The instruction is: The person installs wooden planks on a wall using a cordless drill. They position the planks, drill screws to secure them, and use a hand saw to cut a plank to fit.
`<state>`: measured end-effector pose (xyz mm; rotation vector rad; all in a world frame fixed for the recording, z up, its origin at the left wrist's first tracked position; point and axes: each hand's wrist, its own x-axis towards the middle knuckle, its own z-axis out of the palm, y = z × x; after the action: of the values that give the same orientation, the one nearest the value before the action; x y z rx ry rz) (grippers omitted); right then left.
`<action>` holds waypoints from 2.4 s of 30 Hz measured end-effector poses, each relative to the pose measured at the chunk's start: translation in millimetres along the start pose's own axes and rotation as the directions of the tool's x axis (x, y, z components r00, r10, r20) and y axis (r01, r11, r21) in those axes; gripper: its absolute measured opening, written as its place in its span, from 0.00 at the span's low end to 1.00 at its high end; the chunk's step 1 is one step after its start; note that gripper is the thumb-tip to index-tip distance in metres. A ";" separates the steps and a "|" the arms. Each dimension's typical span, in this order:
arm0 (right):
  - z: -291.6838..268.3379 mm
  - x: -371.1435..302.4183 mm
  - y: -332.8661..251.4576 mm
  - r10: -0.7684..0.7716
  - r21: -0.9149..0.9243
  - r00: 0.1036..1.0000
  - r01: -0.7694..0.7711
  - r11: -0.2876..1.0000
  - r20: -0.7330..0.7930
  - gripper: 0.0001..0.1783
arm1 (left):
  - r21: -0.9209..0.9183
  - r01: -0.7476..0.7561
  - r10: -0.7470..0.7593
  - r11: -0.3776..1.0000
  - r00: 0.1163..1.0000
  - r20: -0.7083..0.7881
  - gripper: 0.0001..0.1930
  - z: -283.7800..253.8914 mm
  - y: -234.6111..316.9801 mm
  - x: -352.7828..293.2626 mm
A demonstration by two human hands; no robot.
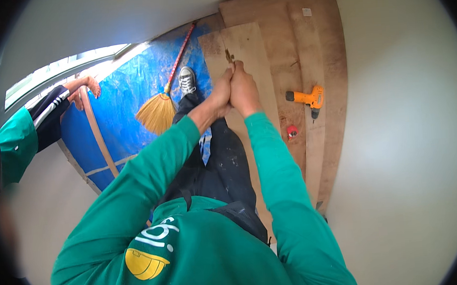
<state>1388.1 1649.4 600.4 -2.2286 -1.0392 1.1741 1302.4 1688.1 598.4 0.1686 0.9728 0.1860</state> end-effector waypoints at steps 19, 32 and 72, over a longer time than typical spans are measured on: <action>-6.2 1.6 -9.2 0.075 -0.078 0.997 -0.072 0.994 0.036 0.21 | -0.029 -0.050 0.049 0.998 0.997 -0.055 0.35 -7.1 -11.7 4.2; -9.2 55.0 -17.5 0.072 -0.017 0.997 -0.073 0.997 -0.013 0.19 | 0.003 0.099 -0.099 0.995 0.995 -0.022 0.36 -9.7 21.1 40.2; -33.4 66.4 -69.0 0.201 -0.071 0.976 -0.195 0.978 0.086 0.18 | -0.053 0.171 -0.175 0.984 0.978 -0.109 0.40 21.5 83.2 12.3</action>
<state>1411.0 1743.9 629.1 -2.3910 -0.9154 1.3580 1320.3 1770.4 619.1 0.0332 1.0897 0.0568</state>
